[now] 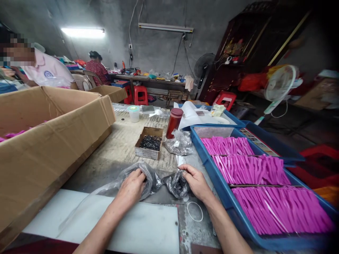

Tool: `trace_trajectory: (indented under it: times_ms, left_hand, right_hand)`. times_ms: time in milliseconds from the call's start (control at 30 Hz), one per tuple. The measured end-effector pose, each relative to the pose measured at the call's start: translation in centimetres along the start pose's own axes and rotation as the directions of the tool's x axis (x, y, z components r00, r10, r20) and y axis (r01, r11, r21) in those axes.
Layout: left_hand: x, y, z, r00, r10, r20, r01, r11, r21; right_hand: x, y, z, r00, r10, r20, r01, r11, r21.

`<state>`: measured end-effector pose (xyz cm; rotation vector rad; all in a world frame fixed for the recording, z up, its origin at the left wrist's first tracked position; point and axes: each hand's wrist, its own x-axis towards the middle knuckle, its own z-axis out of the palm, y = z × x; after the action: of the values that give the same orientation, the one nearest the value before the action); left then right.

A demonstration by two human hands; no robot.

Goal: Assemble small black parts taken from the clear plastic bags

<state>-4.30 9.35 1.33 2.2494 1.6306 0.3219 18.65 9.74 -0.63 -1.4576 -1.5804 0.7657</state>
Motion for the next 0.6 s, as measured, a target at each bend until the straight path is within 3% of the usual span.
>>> trace_trajectory:
  times_ms: [300,400,467,533,600]
  left_hand:
    - [0.1,-0.3,0.2,0.996,0.091,0.003,-0.091,0.995,0.043]
    - [0.2,-0.4,0.3,0.995,0.102,0.025,-0.103,0.991,0.082]
    - [0.3,-0.5,0.3,0.995,0.089,0.043,-0.093,0.990,0.109]
    - [0.4,-0.5,0.4,0.996,0.073,0.051,-0.079,0.989,0.128]
    - [0.5,-0.4,0.4,0.996,0.067,0.053,-0.074,0.988,0.136]
  right_hand:
    - [-1.9,-1.7,-0.6,0.982,-0.144,-0.121,0.126,0.981,-0.146]
    - [-2.8,-2.0,-0.2,0.961,-0.275,0.024,0.261,0.879,-0.398]
    - [-3.1,-2.0,0.4,0.950,-0.275,0.147,0.309,0.767,-0.562]
    - [-3.2,-1.9,0.8,0.949,-0.250,0.193,0.315,0.694,-0.648]
    - [-3.3,-2.0,1.1,0.949,-0.248,0.194,0.313,0.680,-0.663]
